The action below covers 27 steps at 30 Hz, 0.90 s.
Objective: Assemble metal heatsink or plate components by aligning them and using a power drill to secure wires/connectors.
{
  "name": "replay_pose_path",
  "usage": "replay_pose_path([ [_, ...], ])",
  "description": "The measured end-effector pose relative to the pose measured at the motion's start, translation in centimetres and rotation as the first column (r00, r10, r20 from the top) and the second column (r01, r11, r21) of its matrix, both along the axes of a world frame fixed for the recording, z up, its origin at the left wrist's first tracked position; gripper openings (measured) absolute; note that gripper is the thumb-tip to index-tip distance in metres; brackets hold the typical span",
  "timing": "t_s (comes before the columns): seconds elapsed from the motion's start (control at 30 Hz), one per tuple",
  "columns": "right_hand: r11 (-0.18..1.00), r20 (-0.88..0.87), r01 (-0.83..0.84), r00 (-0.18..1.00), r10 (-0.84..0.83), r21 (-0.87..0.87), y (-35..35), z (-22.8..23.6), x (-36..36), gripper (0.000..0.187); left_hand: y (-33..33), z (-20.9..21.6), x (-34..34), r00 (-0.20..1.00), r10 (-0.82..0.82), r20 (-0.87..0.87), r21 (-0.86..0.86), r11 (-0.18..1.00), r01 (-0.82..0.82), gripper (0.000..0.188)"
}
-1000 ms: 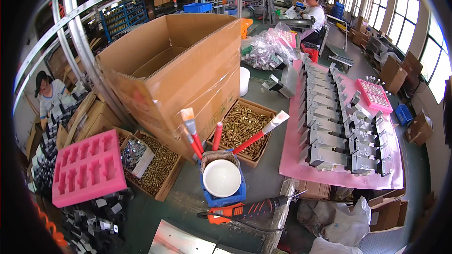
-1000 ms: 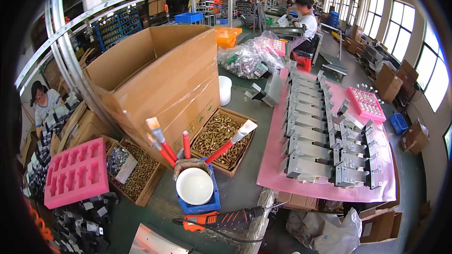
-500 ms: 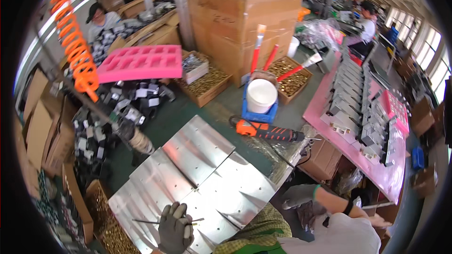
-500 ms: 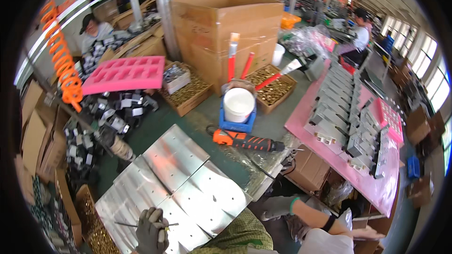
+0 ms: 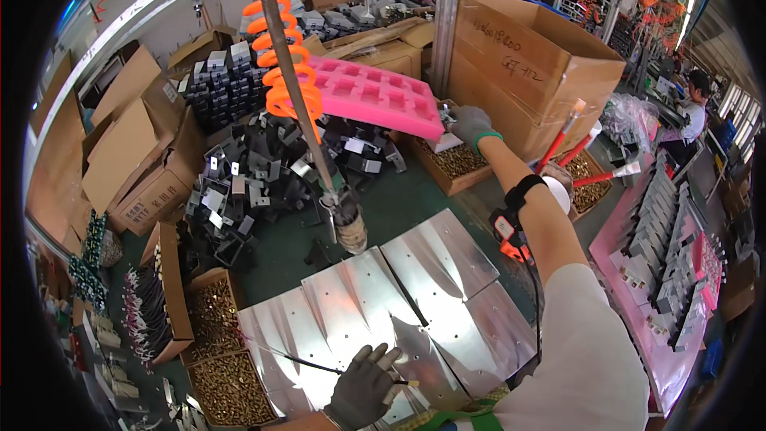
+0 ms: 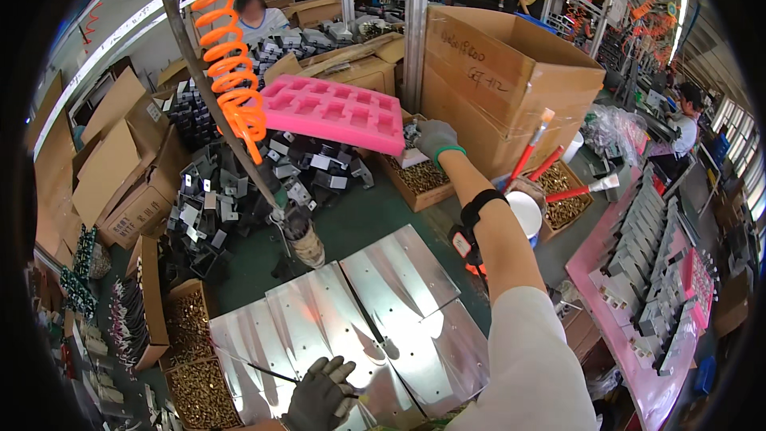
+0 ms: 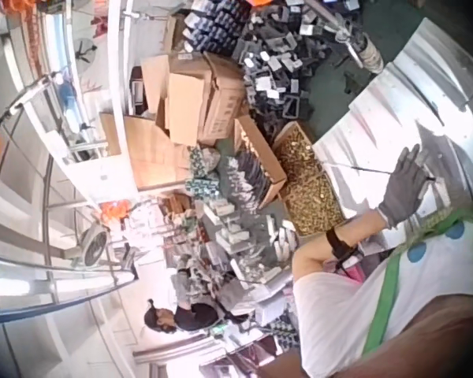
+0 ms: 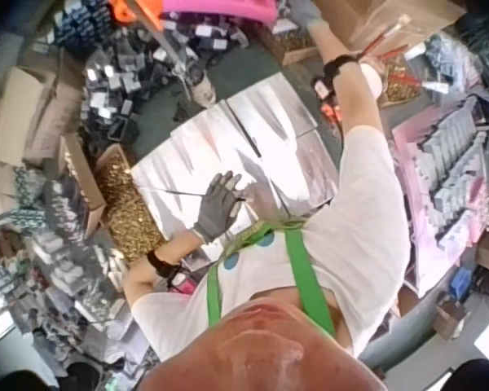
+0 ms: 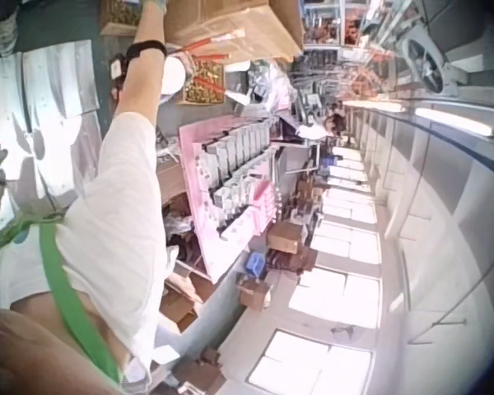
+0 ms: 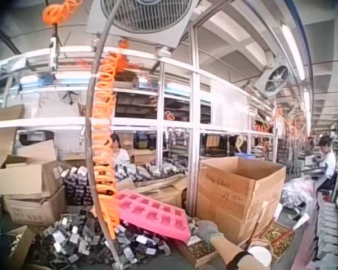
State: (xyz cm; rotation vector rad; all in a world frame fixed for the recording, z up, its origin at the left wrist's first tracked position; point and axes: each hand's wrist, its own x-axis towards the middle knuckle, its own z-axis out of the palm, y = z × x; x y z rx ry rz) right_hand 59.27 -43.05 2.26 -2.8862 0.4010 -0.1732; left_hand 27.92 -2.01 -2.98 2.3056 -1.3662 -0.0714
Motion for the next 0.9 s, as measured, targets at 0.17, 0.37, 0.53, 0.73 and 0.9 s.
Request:
replay_pose_path([
  [0.17, 0.988, -0.143, -0.119, 0.984, 0.105, -0.094, -1.9, -1.8, 6.3, 0.059, -0.1, -0.3, 0.0, 0.999, -0.007, -0.043, -0.042, 0.999, 0.005, 0.031],
  [0.37, 0.984, -0.039, -0.148, 0.988, 0.152, 0.099, -3.0, -3.1, 6.8, 0.055, -0.4, -0.4, -0.4, 0.998, 0.056, 0.018, -0.095, 0.994, -0.055, 0.036],
  [0.53, 0.993, 0.088, -0.045, 0.995, 0.036, 0.107, -3.1, -1.7, 6.0, 0.033, -0.3, 0.4, -0.2, 0.999, 0.029, 0.016, 0.045, 0.999, -0.030, 0.025],
  [0.73, 0.886, 0.154, 0.001, 0.985, -0.082, 0.463, -3.9, -1.6, 5.5, 0.027, -0.4, 0.7, 0.1, 1.000, 0.023, -0.006, 0.023, 0.999, -0.023, 0.024],
  [0.9, 0.672, 0.219, -0.066, 0.965, -0.144, 0.737, -2.6, -0.2, 3.0, 0.020, -0.2, 2.0, 1.0, 0.997, 0.073, -0.015, -0.141, 0.987, -0.074, 0.023],
])
